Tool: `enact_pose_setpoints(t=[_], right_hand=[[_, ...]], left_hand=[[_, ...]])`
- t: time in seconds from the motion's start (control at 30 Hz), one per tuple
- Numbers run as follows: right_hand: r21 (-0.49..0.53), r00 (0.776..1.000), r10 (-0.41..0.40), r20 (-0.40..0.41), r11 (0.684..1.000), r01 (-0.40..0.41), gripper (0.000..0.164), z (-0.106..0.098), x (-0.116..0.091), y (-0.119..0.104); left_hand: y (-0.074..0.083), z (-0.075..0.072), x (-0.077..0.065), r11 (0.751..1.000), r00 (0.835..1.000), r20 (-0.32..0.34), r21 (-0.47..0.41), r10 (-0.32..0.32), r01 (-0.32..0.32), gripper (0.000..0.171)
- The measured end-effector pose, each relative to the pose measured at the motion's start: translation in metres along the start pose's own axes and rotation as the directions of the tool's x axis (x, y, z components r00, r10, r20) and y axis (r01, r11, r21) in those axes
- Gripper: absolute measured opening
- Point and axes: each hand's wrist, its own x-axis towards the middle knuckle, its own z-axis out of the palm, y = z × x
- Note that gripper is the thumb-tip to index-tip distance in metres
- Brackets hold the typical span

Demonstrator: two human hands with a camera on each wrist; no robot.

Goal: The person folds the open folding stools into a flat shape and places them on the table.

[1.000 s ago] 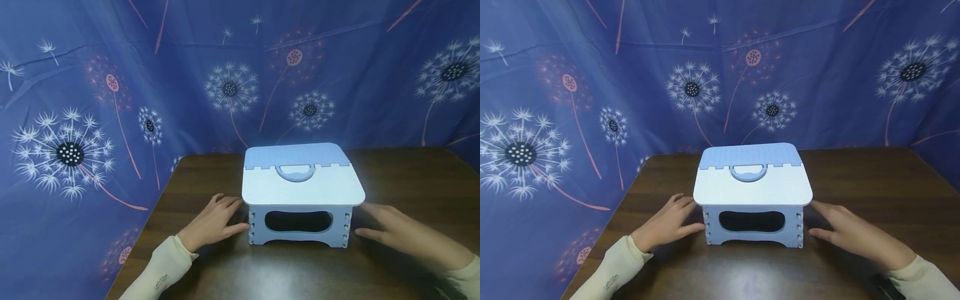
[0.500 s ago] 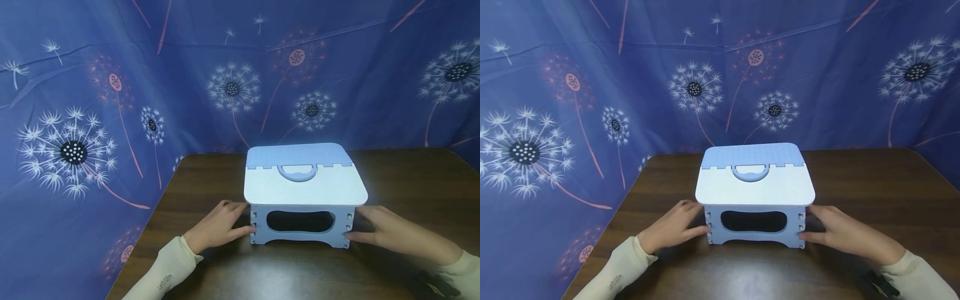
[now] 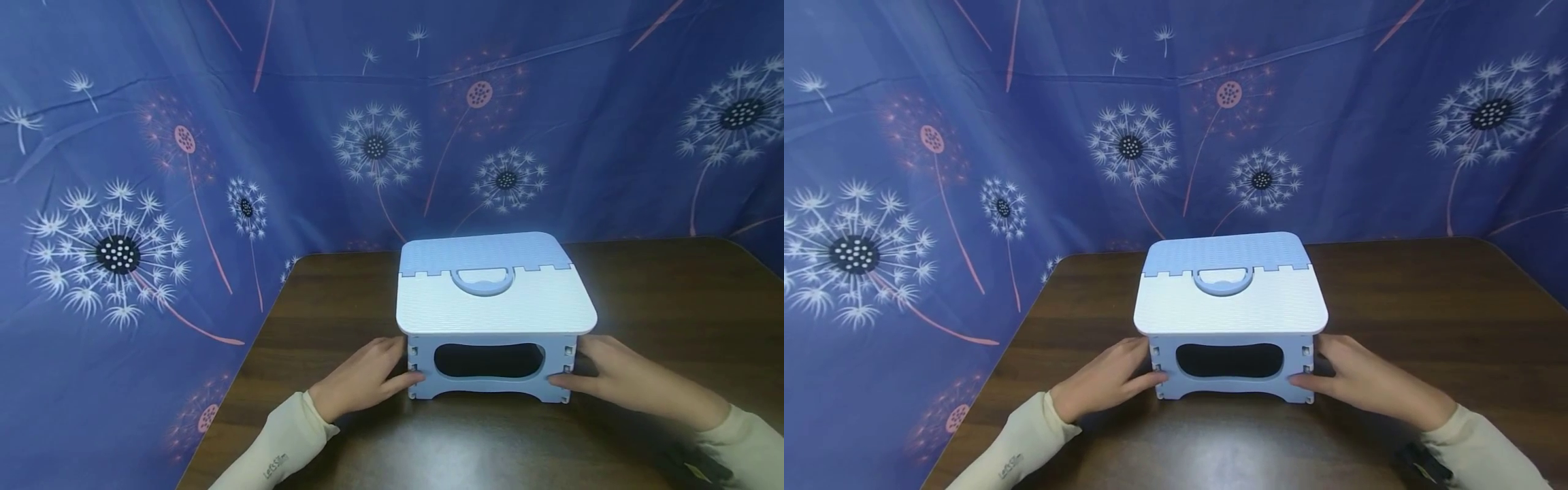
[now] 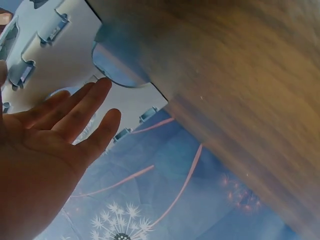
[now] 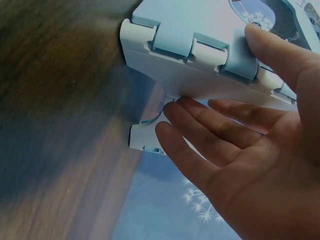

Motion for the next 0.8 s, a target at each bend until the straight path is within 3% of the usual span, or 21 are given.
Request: enact_pose_setpoints(t=[0.2,0.47,0.8], right_hand=[[0.062,1.0,0.029,0.007,0.998,-0.03,0.085,-0.001,-0.001,-0.006],[0.096,0.998,0.064,-0.004,0.993,-0.064,0.082,-0.005,-0.001,-0.014],[0.187,0.998,0.057,-0.003,0.981,-0.055,0.078,-0.001,0.003,-0.017]], left_hand=[[0.005,0.004,-0.001,0.996,1.0,0.012,-0.085,-0.028,0.029,0.075],[0.007,0.006,0.001,0.98,0.999,-0.033,-0.2,0.012,-0.018,0.076],[0.007,0.003,0.001,0.958,0.999,-0.04,-0.286,-0.006,-0.006,0.053]])
